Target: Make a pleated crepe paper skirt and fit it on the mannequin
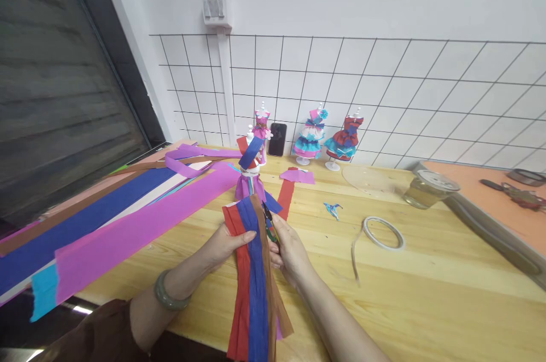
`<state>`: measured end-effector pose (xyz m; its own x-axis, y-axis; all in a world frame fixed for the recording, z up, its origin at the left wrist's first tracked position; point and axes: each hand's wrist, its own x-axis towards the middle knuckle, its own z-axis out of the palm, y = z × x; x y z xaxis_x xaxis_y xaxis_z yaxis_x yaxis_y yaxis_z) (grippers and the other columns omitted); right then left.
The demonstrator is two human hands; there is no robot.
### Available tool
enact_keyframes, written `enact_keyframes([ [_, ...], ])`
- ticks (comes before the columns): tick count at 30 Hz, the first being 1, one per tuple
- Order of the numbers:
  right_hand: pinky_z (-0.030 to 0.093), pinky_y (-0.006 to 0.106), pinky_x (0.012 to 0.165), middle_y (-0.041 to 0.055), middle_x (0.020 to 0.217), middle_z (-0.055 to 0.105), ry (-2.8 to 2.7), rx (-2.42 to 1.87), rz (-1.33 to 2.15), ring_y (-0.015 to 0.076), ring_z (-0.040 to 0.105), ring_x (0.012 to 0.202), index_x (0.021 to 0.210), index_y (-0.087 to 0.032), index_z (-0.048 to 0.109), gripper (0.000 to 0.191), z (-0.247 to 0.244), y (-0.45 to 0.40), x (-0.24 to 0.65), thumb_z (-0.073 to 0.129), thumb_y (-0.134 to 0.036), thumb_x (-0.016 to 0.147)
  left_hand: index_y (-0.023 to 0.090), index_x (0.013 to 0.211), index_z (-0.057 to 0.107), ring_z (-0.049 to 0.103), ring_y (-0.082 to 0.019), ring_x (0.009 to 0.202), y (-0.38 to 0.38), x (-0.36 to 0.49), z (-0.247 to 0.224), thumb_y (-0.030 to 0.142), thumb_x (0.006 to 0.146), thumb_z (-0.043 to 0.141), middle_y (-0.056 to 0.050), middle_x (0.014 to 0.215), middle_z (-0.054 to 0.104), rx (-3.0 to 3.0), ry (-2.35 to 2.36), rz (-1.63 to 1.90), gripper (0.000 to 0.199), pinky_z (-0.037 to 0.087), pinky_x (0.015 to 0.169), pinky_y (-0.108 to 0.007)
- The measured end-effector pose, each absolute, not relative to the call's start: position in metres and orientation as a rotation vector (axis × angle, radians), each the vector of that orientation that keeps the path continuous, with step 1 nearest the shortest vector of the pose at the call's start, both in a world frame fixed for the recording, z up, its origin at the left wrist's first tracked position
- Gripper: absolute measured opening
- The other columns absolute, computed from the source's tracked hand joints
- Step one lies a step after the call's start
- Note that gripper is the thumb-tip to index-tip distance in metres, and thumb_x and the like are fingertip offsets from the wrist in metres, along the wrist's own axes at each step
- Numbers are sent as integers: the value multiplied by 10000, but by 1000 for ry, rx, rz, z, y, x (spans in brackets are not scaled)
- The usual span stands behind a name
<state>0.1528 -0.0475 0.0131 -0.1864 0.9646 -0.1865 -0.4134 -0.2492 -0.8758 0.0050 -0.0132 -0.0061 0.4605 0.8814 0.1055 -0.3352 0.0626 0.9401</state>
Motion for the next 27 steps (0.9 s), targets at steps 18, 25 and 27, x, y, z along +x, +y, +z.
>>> enact_keyframes([
  [18,124,118,302,-115,443,242,-859,-914,1657,15,116,321,1011,-242,481,327,11,-45,154,460,-488,798,129,1037,568,588,-233,919,-15,3,-4,240,664,670,-110,1029,632,1181,622,979,402,455,826,-367],
  [25,121,118,303,-118,436,241,-852,-874,1676,18,113,312,990,-239,475,334,10,-45,155,464,-505,788,124,1041,572,593,-243,931,-15,7,2,316,692,641,-116,1015,640,972,615,1008,404,422,877,-399],
  [27,124,119,301,-120,429,234,-859,-869,1678,19,107,313,987,-239,480,333,11,-45,155,465,-504,786,132,1039,576,589,-242,949,-15,8,4,334,690,641,-108,1019,641,908,616,1025,409,409,899,-390],
])
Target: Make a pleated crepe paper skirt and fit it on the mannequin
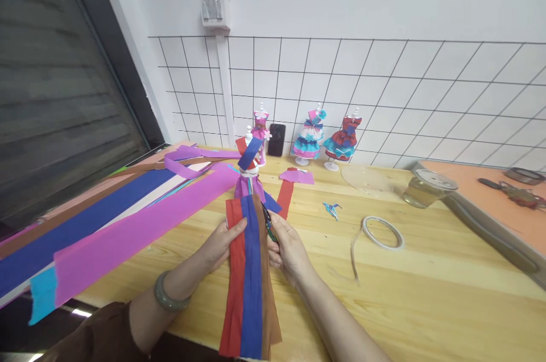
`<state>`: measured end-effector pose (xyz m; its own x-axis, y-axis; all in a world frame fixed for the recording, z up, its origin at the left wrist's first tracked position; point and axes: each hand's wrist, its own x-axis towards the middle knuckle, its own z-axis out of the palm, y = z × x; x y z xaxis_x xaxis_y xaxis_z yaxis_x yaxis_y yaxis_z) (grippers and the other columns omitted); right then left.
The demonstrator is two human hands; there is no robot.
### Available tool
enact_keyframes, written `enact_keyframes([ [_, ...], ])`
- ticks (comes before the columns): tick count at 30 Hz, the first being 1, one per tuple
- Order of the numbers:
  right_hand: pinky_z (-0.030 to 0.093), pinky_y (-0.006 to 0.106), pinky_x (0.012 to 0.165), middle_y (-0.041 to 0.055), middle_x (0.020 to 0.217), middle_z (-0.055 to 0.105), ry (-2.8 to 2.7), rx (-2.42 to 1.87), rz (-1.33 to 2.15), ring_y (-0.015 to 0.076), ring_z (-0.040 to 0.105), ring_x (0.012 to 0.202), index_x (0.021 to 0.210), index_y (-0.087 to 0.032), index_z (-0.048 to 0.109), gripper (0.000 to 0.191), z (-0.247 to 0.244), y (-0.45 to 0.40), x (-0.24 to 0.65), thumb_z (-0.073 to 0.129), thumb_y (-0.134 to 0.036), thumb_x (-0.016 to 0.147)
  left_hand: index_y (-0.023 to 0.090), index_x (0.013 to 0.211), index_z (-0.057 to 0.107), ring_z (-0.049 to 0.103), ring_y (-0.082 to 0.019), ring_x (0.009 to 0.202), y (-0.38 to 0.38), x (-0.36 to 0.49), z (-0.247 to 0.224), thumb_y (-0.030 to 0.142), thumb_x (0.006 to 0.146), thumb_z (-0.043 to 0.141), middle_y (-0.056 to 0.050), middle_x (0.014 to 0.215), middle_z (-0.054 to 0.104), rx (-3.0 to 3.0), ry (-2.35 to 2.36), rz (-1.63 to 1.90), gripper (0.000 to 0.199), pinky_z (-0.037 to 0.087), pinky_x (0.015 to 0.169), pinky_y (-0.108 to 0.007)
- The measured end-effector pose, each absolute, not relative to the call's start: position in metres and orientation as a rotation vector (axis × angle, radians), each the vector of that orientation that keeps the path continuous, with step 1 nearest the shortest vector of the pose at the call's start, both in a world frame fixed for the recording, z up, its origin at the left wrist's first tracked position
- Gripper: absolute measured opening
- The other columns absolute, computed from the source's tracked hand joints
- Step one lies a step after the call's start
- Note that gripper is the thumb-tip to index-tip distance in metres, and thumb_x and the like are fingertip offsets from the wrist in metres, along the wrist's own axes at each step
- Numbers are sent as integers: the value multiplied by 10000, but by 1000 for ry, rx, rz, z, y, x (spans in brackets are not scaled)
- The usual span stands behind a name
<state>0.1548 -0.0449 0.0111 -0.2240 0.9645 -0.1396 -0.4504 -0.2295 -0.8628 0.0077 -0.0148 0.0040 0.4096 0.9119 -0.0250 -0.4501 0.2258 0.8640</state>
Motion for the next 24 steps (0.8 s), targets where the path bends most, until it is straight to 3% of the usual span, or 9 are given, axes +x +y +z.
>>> enact_keyframes([
  [8,145,119,294,-123,417,241,-879,-915,1671,19,124,300,998,-238,486,342,12,-45,152,479,-499,777,100,952,607,627,-242,849,-11,4,4,344,704,624,-113,922,671,818,637,1124,348,451,834,-391],
  [14,137,119,291,-122,414,266,-850,-942,1677,17,125,291,996,-233,491,368,14,-46,150,479,-519,765,120,961,614,592,-229,943,-12,5,4,268,658,677,-98,1034,637,866,641,1110,343,428,885,-355],
  [24,129,120,296,-115,424,280,-822,-970,1670,14,125,299,829,-218,481,340,14,-45,150,476,-549,751,115,989,608,620,-231,834,-13,6,-4,302,656,671,-98,937,665,1015,654,1013,387,457,810,-375],
])
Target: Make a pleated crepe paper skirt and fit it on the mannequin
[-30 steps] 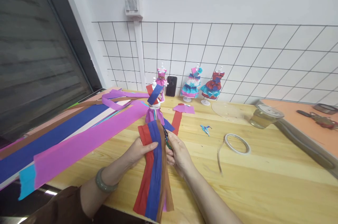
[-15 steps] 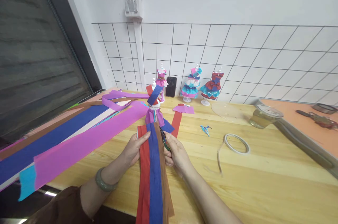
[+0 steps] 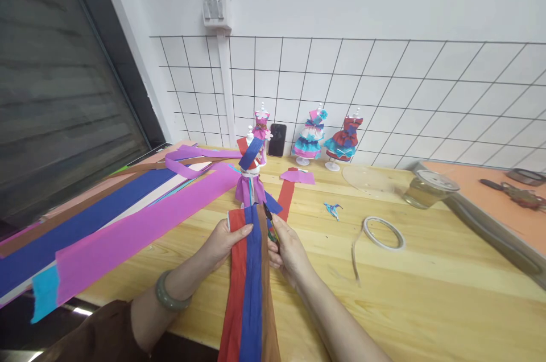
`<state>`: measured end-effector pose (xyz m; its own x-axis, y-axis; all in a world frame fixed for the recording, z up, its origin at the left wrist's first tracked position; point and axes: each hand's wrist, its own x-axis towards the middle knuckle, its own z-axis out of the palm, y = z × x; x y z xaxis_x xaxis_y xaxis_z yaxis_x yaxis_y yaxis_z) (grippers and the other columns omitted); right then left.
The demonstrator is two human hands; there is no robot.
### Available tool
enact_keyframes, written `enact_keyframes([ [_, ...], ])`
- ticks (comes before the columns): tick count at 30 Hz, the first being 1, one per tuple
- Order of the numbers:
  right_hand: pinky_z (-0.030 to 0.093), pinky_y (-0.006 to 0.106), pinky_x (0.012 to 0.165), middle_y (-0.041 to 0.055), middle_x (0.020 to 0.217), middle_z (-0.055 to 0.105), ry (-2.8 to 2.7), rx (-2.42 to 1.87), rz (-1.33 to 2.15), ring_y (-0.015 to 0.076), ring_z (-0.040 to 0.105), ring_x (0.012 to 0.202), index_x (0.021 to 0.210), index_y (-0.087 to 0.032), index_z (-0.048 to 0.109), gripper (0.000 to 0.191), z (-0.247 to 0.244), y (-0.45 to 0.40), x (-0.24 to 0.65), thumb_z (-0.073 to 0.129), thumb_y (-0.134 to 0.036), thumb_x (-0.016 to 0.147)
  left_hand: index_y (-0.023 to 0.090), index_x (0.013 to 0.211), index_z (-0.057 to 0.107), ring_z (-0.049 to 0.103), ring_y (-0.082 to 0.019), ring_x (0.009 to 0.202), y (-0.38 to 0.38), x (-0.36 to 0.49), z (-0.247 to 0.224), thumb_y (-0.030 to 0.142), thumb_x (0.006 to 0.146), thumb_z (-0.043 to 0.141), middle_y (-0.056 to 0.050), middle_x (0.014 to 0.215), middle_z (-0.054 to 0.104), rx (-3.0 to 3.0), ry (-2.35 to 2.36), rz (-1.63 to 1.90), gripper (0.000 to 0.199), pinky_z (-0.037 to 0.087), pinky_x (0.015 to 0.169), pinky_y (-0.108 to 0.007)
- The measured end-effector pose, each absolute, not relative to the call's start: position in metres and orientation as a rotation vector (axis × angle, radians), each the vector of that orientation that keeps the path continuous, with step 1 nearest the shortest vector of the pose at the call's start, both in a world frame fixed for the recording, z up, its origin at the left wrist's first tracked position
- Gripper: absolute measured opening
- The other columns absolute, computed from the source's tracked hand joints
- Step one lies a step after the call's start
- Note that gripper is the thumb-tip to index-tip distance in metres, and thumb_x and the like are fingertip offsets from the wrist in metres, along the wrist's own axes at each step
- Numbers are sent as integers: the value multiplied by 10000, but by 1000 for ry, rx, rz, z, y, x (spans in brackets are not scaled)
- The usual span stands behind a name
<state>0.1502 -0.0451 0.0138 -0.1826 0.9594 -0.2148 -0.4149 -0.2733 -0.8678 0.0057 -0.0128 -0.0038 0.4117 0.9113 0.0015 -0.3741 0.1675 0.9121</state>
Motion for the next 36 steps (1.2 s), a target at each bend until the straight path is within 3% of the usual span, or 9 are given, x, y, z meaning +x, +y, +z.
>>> enact_keyframes([
  [17,137,121,303,-119,428,272,-793,-940,1675,13,129,302,755,-215,449,342,11,-45,153,492,-554,740,119,956,608,615,-217,834,-13,8,-4,297,682,650,-91,922,666,1007,602,989,330,439,833,-367],
  [25,123,119,301,-121,422,255,-812,-931,1660,13,125,294,931,-247,489,326,13,-45,154,513,-515,747,118,963,614,618,-226,821,-13,7,-4,322,648,676,-93,900,669,1004,616,976,380,438,828,-379],
  [28,126,125,302,-124,420,253,-811,-943,1636,15,125,291,909,-239,485,319,13,-45,154,506,-515,751,120,955,612,615,-222,829,-13,7,-4,304,665,665,-90,902,669,1002,605,980,347,440,823,-373],
  [33,165,154,321,-109,446,285,-893,-1059,1443,22,172,301,743,-200,451,352,14,-35,173,445,-551,762,121,953,610,614,-214,839,-14,6,-2,283,676,660,-96,933,662,946,604,976,325,446,821,-366],
  [36,205,177,354,-80,482,359,-1159,-1409,1131,58,297,337,868,-201,505,383,14,-24,203,448,-561,749,120,968,606,613,-219,851,-15,5,-1,267,669,669,-103,943,658,906,595,957,339,452,814,-365],
])
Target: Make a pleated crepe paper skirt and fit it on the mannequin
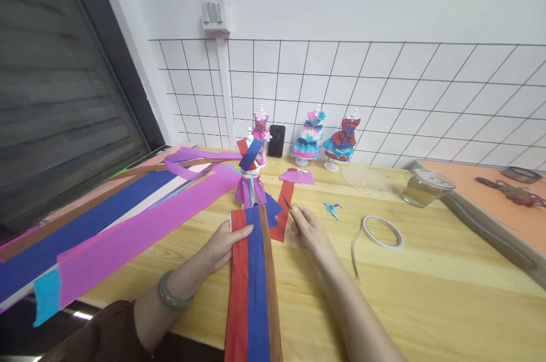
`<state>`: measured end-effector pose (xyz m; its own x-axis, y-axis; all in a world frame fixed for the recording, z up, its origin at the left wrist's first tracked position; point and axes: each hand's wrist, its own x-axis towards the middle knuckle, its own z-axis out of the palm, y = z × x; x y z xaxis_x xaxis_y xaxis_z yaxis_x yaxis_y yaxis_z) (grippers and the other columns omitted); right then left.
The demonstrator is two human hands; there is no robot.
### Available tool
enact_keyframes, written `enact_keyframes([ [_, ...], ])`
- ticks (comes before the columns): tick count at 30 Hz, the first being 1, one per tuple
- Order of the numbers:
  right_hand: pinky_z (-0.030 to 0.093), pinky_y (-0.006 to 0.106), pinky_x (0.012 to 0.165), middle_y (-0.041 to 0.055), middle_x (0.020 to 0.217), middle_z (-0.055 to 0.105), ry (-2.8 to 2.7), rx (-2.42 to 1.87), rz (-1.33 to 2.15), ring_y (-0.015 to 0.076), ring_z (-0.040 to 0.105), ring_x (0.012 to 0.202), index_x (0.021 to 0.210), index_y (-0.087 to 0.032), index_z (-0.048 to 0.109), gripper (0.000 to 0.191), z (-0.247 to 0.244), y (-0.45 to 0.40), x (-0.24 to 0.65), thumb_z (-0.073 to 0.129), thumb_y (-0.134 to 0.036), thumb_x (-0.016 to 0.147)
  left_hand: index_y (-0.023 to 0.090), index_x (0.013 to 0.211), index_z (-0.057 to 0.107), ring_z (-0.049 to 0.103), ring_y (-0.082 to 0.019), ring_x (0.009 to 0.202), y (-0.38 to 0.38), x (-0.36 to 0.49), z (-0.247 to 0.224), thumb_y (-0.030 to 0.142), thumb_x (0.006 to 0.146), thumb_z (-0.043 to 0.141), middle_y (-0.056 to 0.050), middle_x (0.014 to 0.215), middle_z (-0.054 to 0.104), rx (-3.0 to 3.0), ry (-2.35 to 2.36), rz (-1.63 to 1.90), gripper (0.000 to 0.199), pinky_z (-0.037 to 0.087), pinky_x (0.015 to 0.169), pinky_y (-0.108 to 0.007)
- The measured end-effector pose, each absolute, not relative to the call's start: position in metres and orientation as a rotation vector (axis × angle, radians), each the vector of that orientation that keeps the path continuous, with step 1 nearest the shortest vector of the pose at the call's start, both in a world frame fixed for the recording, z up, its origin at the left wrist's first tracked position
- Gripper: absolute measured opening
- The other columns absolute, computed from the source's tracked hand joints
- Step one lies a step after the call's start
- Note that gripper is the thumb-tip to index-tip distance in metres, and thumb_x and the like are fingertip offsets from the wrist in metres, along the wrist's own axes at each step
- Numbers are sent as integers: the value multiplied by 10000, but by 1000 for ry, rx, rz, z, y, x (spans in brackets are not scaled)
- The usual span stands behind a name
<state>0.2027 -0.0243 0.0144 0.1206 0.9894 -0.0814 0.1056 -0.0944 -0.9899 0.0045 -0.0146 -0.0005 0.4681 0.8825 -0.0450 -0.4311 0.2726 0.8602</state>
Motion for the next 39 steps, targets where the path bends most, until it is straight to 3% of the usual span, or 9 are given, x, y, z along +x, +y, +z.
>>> enact_keyframes([
  [4,380,298,567,94,756,606,-1454,-2126,477,222,572,684,1094,-163,520,516,8,-15,244,461,-535,742,121,984,605,619,-200,827,-15,4,0,236,667,673,-98,937,660,871,588,908,345,451,818,-354],
  [10,401,390,694,176,889,637,-1621,-2454,208,311,581,860,1000,-155,605,417,-3,-17,261,423,-463,785,118,940,616,619,-192,799,-16,4,0,230,646,688,-86,898,667,865,607,831,323,445,809,-355],
  [13,384,440,787,185,981,608,-1588,-2286,-11,325,535,967,1004,-153,614,399,2,-18,248,474,-444,770,108,936,615,615,-181,782,-17,3,0,220,648,685,-85,871,665,907,599,793,317,446,794,-343],
  [15,397,410,814,153,1049,592,-1603,-1937,175,292,519,1008,1055,-166,589,417,10,-20,231,461,-454,782,107,943,614,612,-171,768,-18,3,-1,211,647,684,-85,872,662,937,600,769,322,447,783,-334],
  [18,438,354,785,103,1030,616,-1597,-1438,863,242,550,966,1069,-173,576,447,20,-29,200,406,-494,809,119,993,599,604,-179,805,-19,3,-3,210,647,680,-96,936,648,985,574,719,367,446,780,-334],
  [23,463,300,679,34,780,663,-1483,-1183,1413,161,595,689,839,-157,630,350,21,-38,174,632,-459,662,138,970,610,598,-152,734,-21,2,-4,249,628,694,-58,866,652,1089,594,586,370,451,720,-300],
  [26,457,267,626,10,671,651,-1363,-1184,1411,129,576,599,721,-155,617,299,19,-36,182,666,-436,633,143,971,614,598,-161,753,-21,1,-2,270,614,701,-56,894,649,1116,611,519,389,450,735,-309],
  [31,437,258,579,25,664,649,-1246,-1313,1156,141,567,583,751,-158,622,322,18,-25,210,642,-462,649,153,1000,605,592,-196,841,-18,-3,-2,295,612,698,-57,939,647,1141,577,450,423,438,785,-339],
  [39,460,285,665,41,830,672,-1311,-1246,1178,174,604,718,877,-169,631,367,14,-21,222,629,-461,656,138,985,606,595,-206,819,-10,-8,-9,290,608,697,-62,950,642,1263,630,371,416,443,773,-348],
])
